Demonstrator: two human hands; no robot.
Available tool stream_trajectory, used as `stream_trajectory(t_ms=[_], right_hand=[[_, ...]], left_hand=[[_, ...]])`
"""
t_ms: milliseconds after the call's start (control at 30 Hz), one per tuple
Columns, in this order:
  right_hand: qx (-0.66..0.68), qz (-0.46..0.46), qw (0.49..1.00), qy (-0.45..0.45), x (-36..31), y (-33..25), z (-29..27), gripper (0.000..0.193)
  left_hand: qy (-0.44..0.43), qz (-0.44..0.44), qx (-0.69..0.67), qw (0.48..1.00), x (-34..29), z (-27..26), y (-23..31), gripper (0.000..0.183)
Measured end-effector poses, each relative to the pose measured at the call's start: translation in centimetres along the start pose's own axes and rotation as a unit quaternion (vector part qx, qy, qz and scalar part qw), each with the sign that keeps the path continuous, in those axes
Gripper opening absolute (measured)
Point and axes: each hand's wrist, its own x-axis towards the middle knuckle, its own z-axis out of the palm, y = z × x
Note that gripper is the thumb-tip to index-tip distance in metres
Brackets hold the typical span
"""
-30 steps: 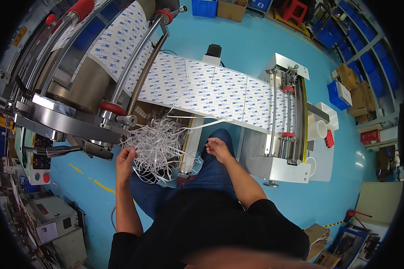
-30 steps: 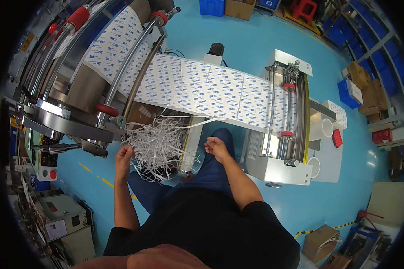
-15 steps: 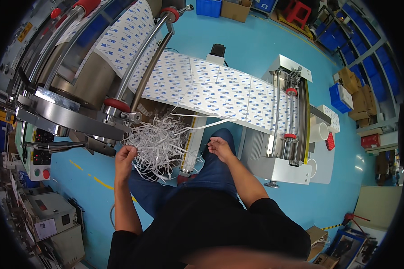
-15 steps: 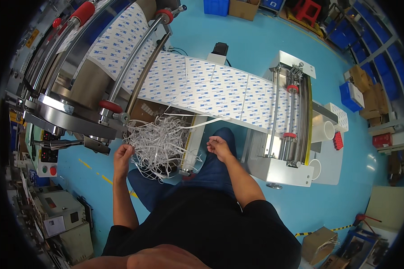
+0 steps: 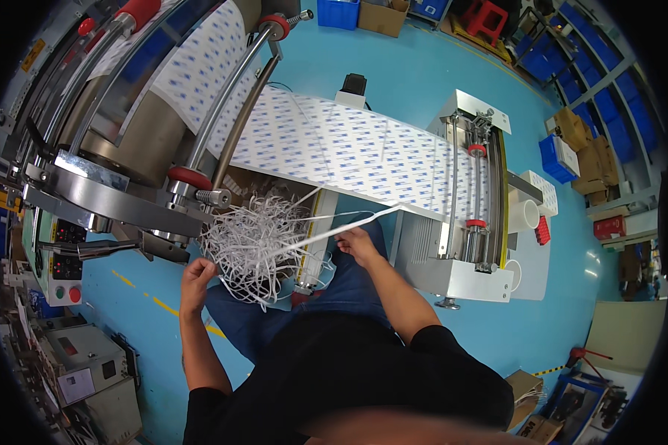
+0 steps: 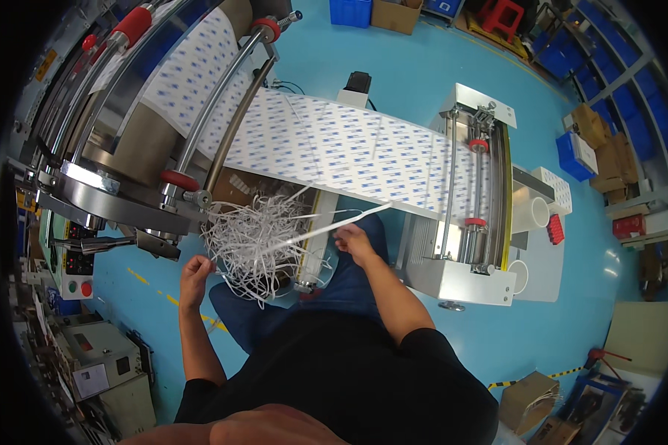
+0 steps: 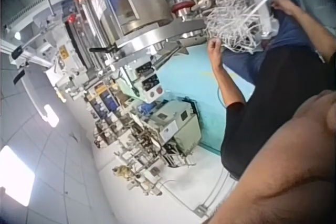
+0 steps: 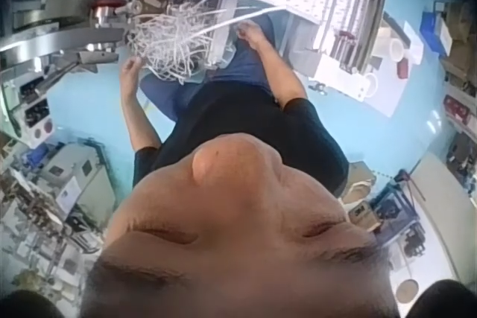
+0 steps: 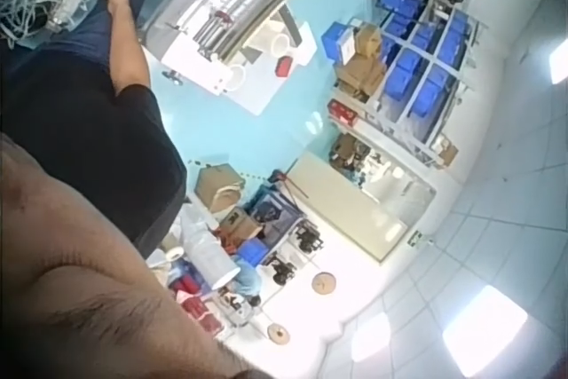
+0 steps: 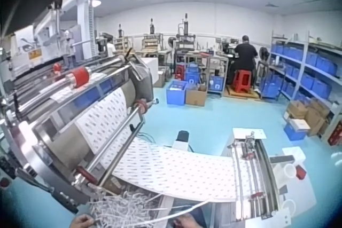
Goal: Operating an industrial label cutting or processing machine by using a touchscreen interface and clearing scrap material from the feed mechanism.
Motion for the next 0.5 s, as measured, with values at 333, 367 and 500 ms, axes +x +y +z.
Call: stream_trajectory(t_ms=[333,367,500], right_hand=[[0.152,-0.142,0.943,-0.261,-1.1,-6.4,20.6,0.033],[0.147,-0.135,0.936,-0.289,-0.2,-5.7,20.6,0.029],[0.122,-0.131,0.939,-0.293,-0.1,-4.3,20.6,0.026]], left_hand=[[-0.013,-0.076,-0.163,0.984,1.1,-9.0,-2.2,0.018],[-0.015,-0.075,-0.162,0.984,1.3,-9.1,-2.4,0.018],[0.096,-0.057,-0.313,0.943,2.3,-10.4,-3.7,0.021]])
